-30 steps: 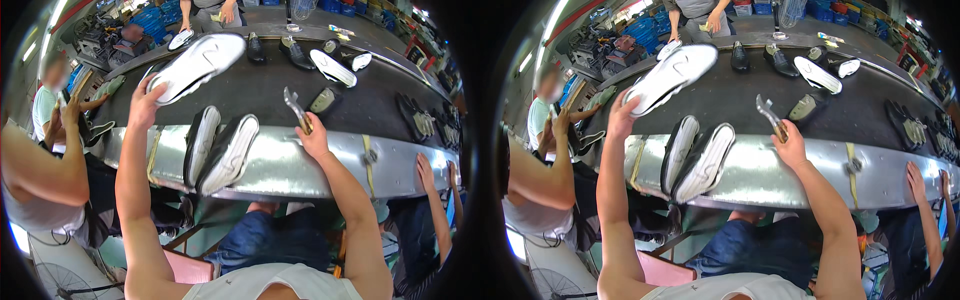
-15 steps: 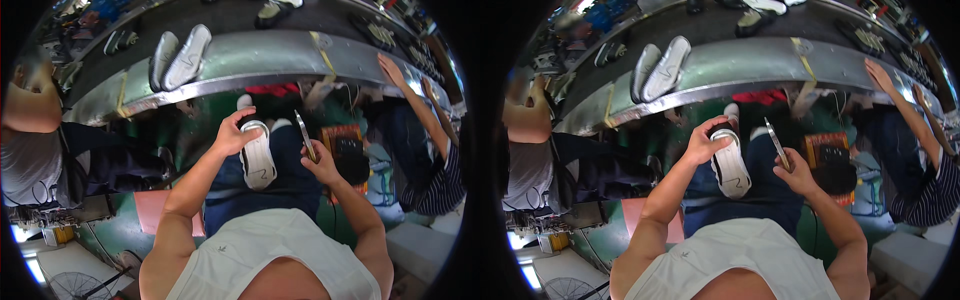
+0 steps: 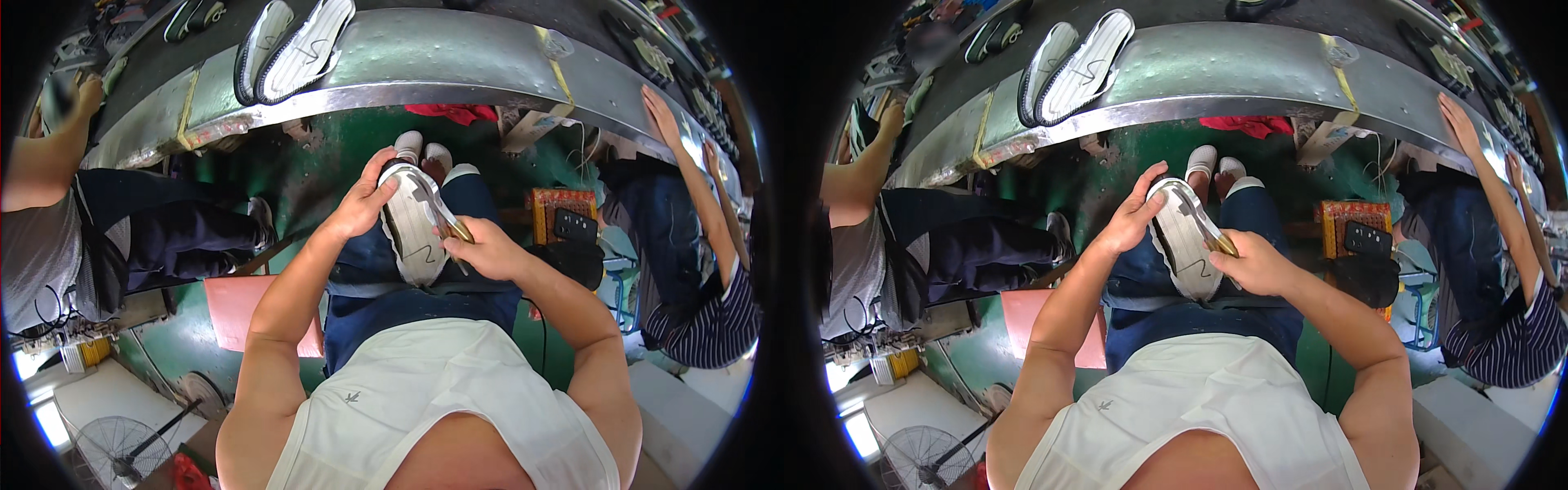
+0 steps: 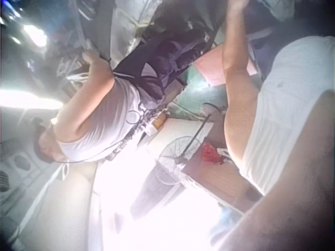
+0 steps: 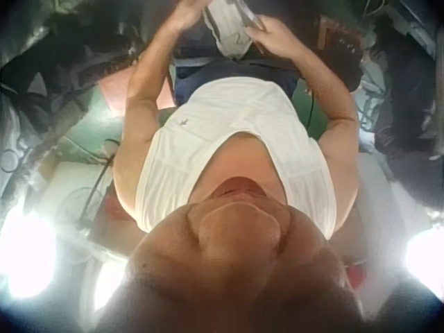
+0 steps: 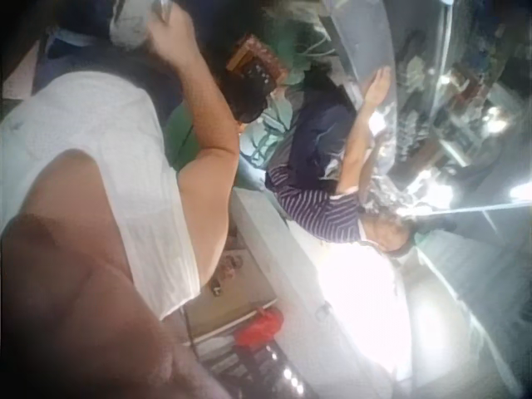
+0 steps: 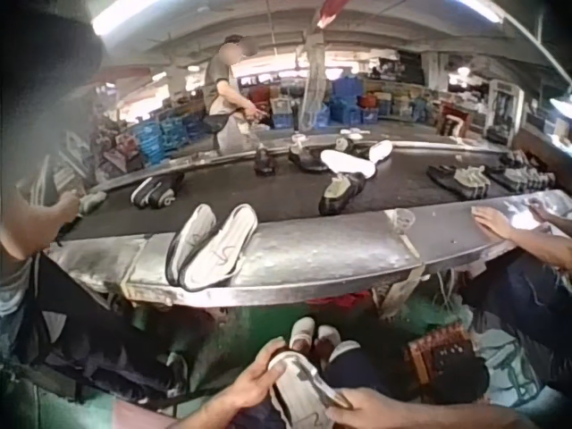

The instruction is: Pulling and trimming shoe upper edges over a last using pliers in a shoe factory.

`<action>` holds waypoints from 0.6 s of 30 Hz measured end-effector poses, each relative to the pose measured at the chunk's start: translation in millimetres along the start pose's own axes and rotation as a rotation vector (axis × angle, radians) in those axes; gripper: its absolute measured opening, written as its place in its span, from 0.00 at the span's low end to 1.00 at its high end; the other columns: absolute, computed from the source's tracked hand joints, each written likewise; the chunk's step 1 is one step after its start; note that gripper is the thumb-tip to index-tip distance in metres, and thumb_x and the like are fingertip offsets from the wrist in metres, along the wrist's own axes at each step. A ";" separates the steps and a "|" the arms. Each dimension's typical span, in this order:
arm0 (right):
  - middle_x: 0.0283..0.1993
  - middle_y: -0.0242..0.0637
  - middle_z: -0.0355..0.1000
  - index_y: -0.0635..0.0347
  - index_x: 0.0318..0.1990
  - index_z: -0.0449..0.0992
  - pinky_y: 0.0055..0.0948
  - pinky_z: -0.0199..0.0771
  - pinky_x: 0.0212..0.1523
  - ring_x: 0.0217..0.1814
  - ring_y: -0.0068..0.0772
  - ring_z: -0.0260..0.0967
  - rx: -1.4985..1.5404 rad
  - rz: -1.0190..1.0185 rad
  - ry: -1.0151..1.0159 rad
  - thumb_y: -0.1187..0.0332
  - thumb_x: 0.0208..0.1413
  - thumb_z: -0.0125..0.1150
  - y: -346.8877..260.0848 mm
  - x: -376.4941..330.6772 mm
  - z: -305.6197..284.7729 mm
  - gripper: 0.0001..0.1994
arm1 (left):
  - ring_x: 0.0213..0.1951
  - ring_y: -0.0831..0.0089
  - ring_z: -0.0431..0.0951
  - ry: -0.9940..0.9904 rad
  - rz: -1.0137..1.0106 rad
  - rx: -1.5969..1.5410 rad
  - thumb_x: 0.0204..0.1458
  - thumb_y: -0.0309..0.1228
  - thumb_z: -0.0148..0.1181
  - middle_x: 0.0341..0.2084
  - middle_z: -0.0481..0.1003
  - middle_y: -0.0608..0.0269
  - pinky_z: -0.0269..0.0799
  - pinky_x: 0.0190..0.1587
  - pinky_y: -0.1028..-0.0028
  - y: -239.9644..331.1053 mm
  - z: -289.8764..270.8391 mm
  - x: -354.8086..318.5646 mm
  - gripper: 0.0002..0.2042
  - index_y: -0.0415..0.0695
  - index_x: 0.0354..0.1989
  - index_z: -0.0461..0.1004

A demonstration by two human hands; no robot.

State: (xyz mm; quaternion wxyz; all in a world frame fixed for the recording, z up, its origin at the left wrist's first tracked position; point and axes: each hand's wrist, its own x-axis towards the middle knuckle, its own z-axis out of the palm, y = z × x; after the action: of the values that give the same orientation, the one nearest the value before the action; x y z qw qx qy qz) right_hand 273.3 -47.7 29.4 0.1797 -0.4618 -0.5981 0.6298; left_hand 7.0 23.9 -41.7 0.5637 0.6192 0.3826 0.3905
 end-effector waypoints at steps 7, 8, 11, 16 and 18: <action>0.34 0.33 0.73 0.66 0.49 0.70 0.28 0.74 0.35 0.33 0.25 0.71 0.241 0.270 -0.262 0.69 0.67 0.54 -24.0 53.3 -25.9 0.10 | 0.64 0.64 0.66 0.020 -0.063 0.048 0.66 0.36 0.53 0.61 0.68 0.56 0.59 0.67 0.66 13.7 -14.4 2.4 0.22 0.44 0.67 0.63; 0.34 0.33 0.73 0.66 0.49 0.70 0.28 0.74 0.35 0.33 0.25 0.71 0.238 0.277 -0.268 0.69 0.67 0.54 -22.7 57.6 -25.8 0.10 | 0.64 0.64 0.66 0.027 -0.068 0.042 0.66 0.36 0.53 0.61 0.68 0.56 0.59 0.67 0.66 9.0 -15.5 2.7 0.22 0.44 0.67 0.63; 0.31 0.44 0.74 0.65 0.40 0.71 0.39 0.72 0.33 0.29 0.39 0.74 -0.233 0.104 -0.096 0.66 0.65 0.55 -1.9 68.9 -20.6 0.09 | 0.63 0.64 0.67 0.077 -0.070 0.000 0.65 0.33 0.54 0.60 0.69 0.57 0.60 0.66 0.66 -10.4 -18.1 2.9 0.20 0.44 0.65 0.67; 0.38 0.57 0.74 0.66 0.41 0.70 0.52 0.72 0.42 0.42 0.65 0.72 -0.444 -0.153 0.126 0.67 0.63 0.57 25.2 75.3 -6.6 0.10 | 0.61 0.71 0.68 0.076 -0.012 -0.006 0.64 0.29 0.57 0.60 0.68 0.60 0.60 0.66 0.70 -19.8 -20.8 9.3 0.22 0.43 0.66 0.65; 0.39 0.57 0.74 0.67 0.42 0.71 0.52 0.72 0.43 0.43 0.64 0.73 -0.487 -0.212 0.176 0.67 0.62 0.57 23.6 71.7 -3.5 0.10 | 0.61 0.72 0.68 0.083 -0.005 -0.050 0.64 0.30 0.57 0.60 0.69 0.60 0.60 0.66 0.70 -19.4 -19.8 7.2 0.22 0.44 0.67 0.65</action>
State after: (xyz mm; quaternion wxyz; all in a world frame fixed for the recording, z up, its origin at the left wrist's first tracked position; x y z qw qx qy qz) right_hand 247.3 5.0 -18.2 0.1796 -0.4791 -0.7589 0.4027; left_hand -8.8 39.8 -59.4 0.5636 0.5873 0.3972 0.4239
